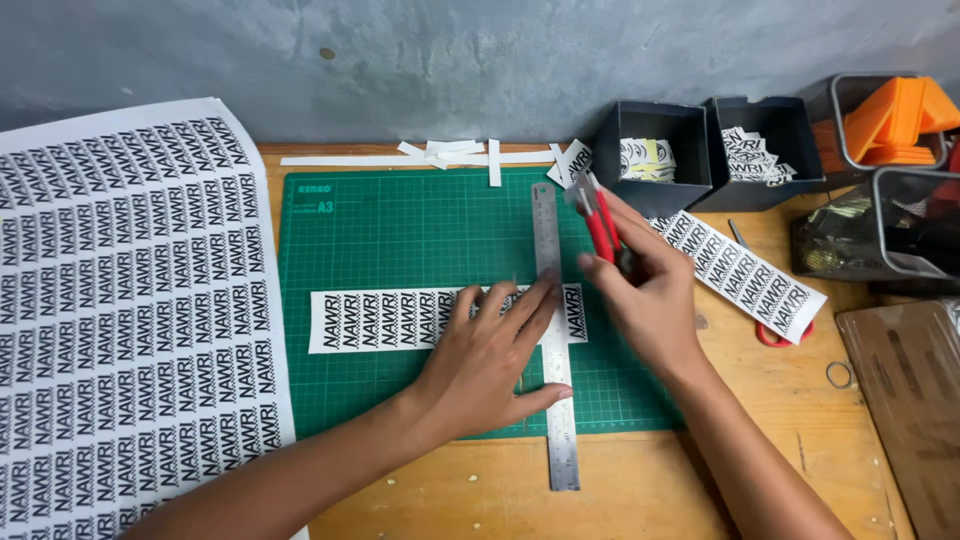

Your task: The person uses a metal ruler and a red utility knife to cut strips of printed stickers on a green cutting mat. They repeatedly align the ruler, slice along its edge, and place the cut sticker pieces into a black box on the right.

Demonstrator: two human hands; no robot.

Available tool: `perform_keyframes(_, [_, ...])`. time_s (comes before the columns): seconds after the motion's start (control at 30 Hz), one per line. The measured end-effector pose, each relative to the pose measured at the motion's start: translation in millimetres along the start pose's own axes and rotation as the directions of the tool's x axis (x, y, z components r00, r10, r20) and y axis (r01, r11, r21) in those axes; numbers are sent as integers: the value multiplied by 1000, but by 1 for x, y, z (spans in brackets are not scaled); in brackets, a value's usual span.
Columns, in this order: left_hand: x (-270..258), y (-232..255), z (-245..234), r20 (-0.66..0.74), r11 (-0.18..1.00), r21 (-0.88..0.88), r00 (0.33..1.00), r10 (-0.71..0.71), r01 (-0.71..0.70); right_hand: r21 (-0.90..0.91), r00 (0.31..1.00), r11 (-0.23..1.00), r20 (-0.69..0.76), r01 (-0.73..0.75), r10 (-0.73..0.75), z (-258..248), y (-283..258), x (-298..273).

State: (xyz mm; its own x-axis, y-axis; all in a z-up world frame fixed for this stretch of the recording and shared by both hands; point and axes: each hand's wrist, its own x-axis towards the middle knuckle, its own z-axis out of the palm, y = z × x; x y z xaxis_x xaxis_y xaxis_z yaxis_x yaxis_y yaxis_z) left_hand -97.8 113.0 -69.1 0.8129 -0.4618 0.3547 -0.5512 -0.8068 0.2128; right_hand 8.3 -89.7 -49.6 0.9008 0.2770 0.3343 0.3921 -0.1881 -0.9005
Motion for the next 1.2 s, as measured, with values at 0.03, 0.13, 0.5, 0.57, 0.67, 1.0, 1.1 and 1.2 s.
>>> perform_keyframes(0.03, [-1, 0, 2, 2, 1000, 6, 1000, -3, 3, 6, 1000, 1000, 1, 2, -2, 9, -4, 11])
perform_keyframes(0.13, [0, -2, 2, 9, 999, -37, 1000, 0, 0, 80, 989, 997, 145, -10, -2, 23, -13, 34])
perform_keyframes(0.5, [-1, -2, 1, 6, 999, -46, 1000, -2, 2, -171, 912, 896, -73, -411, 404, -17, 1, -33])
perform_keyframes(0.57, [-1, -1, 0, 16, 998, -57, 1000, -3, 4, -247, 912, 878, -75, -409, 403, -26, 24, -36])
perform_keyframes(0.67, [-1, -1, -2, 36, 997, -71, 999, 2, 1, -349, 910, 844, -77, -407, 407, -28, 32, -40])
perform_keyframes(1.0, [2, 0, -4, 68, 999, -42, 998, -17, 20, -419, 933, 844, -21, -334, 358, -23, 15, -39])
perform_keyframes(1.1, [2, -1, -4, 62, 998, -60, 998, -21, 25, -414, 939, 853, -15, -319, 344, -22, 11, -39])
perform_keyframes(1.2, [1, -1, -1, 50, 999, -44, 999, -8, 11, -427, 941, 851, -4, -306, 337, -23, 11, -38])
